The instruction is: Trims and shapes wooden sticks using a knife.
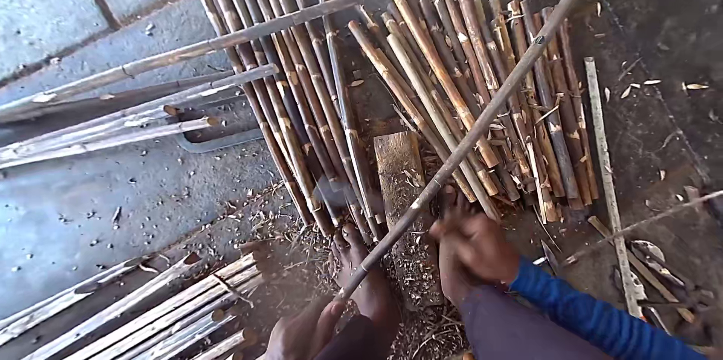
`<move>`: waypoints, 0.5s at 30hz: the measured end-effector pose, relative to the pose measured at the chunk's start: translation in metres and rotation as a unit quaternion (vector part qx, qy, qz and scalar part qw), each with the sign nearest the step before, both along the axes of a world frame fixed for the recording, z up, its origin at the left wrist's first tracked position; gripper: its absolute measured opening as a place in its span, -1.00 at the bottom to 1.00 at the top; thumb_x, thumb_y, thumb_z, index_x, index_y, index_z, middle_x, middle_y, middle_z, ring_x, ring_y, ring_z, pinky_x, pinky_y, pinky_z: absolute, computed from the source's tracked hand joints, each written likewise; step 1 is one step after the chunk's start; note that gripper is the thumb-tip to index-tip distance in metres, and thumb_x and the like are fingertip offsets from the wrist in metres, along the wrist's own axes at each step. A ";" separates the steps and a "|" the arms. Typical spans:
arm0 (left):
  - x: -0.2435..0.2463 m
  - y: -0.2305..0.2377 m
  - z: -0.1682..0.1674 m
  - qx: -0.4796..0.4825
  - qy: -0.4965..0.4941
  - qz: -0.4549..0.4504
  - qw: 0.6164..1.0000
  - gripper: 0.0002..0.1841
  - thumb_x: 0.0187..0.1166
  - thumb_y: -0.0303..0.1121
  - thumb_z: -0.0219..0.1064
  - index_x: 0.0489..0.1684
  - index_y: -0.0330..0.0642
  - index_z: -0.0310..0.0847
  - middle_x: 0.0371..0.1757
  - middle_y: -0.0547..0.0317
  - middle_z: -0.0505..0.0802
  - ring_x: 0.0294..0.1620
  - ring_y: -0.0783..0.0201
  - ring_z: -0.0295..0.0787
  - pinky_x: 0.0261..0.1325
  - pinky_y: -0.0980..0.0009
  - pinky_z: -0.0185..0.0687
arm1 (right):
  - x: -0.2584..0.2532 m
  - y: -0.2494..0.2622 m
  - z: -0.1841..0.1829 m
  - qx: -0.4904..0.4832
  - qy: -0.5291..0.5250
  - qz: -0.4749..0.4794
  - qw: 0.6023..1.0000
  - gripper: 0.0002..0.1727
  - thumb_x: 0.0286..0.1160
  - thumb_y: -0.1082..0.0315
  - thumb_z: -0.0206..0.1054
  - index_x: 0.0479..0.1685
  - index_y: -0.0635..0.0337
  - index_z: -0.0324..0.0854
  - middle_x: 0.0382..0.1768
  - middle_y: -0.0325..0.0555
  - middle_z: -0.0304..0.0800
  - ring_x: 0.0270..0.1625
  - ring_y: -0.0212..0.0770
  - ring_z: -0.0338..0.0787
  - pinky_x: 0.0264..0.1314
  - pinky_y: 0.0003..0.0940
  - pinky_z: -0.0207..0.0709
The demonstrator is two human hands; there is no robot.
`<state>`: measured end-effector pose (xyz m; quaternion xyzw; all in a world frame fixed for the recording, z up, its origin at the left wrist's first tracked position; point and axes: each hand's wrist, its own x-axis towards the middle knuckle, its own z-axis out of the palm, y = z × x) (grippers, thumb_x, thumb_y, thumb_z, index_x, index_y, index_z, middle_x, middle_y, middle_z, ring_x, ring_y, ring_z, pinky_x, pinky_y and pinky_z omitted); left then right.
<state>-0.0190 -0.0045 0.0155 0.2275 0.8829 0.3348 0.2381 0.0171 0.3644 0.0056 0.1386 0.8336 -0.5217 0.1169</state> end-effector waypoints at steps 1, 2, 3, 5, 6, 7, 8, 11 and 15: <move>0.001 -0.001 0.000 0.001 -0.002 -0.004 1.000 -0.41 0.82 0.15 -0.02 -0.25 -0.12 0.79 -0.69 0.16 0.71 -0.73 0.37 0.60 -0.64 0.30 0.51 | -0.006 0.005 0.002 -0.041 0.020 -0.071 0.996 -0.45 0.75 -0.15 0.10 -0.43 0.04 0.72 -0.71 -0.28 0.58 -0.70 -0.33 0.54 -0.66 -0.25 0.50; 0.003 -0.002 0.001 0.004 -0.004 -0.004 1.000 -0.42 0.82 0.16 -0.01 -0.26 -0.11 0.79 -0.69 0.18 0.71 -0.73 0.38 0.59 -0.64 0.32 0.51 | -0.008 0.005 0.002 -0.067 0.032 -0.095 0.993 -0.45 0.79 -0.14 0.08 -0.41 0.08 0.67 -0.72 -0.27 0.52 -0.74 -0.33 0.49 -0.70 -0.29 0.49; 0.004 -0.002 0.000 0.009 -0.007 -0.001 1.000 -0.42 0.82 0.15 0.01 -0.27 -0.11 0.78 -0.69 0.18 0.71 -0.73 0.39 0.59 -0.64 0.33 0.51 | -0.006 0.003 0.000 -0.052 0.026 -0.064 0.996 -0.45 0.78 -0.16 0.08 -0.39 0.06 0.70 -0.71 -0.26 0.58 -0.71 -0.30 0.56 -0.65 -0.22 0.57; 0.002 0.000 0.002 0.011 -0.023 -0.002 1.000 -0.41 0.84 0.13 -0.02 -0.27 -0.13 0.79 -0.69 0.19 0.71 -0.71 0.40 0.60 -0.62 0.34 0.52 | 0.005 -0.011 -0.005 0.006 -0.008 0.066 0.998 -0.31 0.69 -0.35 0.05 -0.49 0.03 0.72 -0.72 -0.24 0.56 -0.59 -0.20 0.64 -0.43 0.00 0.59; 0.000 0.001 0.003 0.009 -0.033 -0.008 0.999 -0.40 0.85 0.12 -0.05 -0.26 -0.15 0.79 -0.68 0.18 0.72 -0.70 0.40 0.61 -0.61 0.33 0.54 | 0.006 -0.011 -0.005 0.026 -0.014 0.083 0.996 -0.28 0.66 -0.41 0.02 -0.52 0.00 0.71 -0.73 -0.26 0.54 -0.60 -0.21 0.63 -0.47 -0.01 0.57; -0.003 0.003 0.003 0.009 -0.038 -0.013 0.999 -0.39 0.86 0.11 -0.07 -0.26 -0.16 0.79 -0.68 0.18 0.73 -0.70 0.40 0.61 -0.61 0.32 0.54 | 0.002 -0.005 -0.004 0.017 -0.004 0.033 0.999 -0.33 0.66 -0.36 0.08 -0.52 -0.02 0.74 -0.73 -0.29 0.56 -0.63 -0.27 0.62 -0.53 -0.08 0.57; -0.003 0.002 0.004 0.009 -0.040 -0.013 0.999 -0.39 0.86 0.11 -0.08 -0.25 -0.16 0.79 -0.68 0.18 0.73 -0.70 0.40 0.61 -0.60 0.33 0.54 | -0.003 0.001 -0.001 -0.019 0.007 -0.049 0.999 -0.38 0.69 -0.28 0.10 -0.50 0.00 0.73 -0.74 -0.31 0.54 -0.68 -0.31 0.56 -0.61 -0.18 0.51; 0.000 0.000 0.007 0.003 -0.044 -0.006 0.999 -0.42 0.81 0.15 0.01 -0.21 -0.16 0.78 -0.67 0.18 0.72 -0.70 0.39 0.62 -0.61 0.31 0.56 | -0.004 -0.001 -0.002 -0.031 0.014 -0.053 0.998 -0.42 0.73 -0.19 0.10 -0.51 0.04 0.67 -0.71 -0.27 0.57 -0.66 -0.28 0.61 -0.61 -0.16 0.57; -0.007 0.005 0.006 0.005 -0.036 -0.029 0.999 -0.47 0.71 0.15 0.22 -0.23 -0.23 0.73 -0.66 0.10 0.70 -0.71 0.33 0.59 -0.63 0.29 0.54 | 0.004 0.002 -0.004 -0.043 0.000 -0.029 0.999 -0.43 0.70 -0.21 0.15 -0.41 0.03 0.80 -0.64 -0.28 0.68 -0.58 -0.30 0.67 -0.48 -0.16 0.63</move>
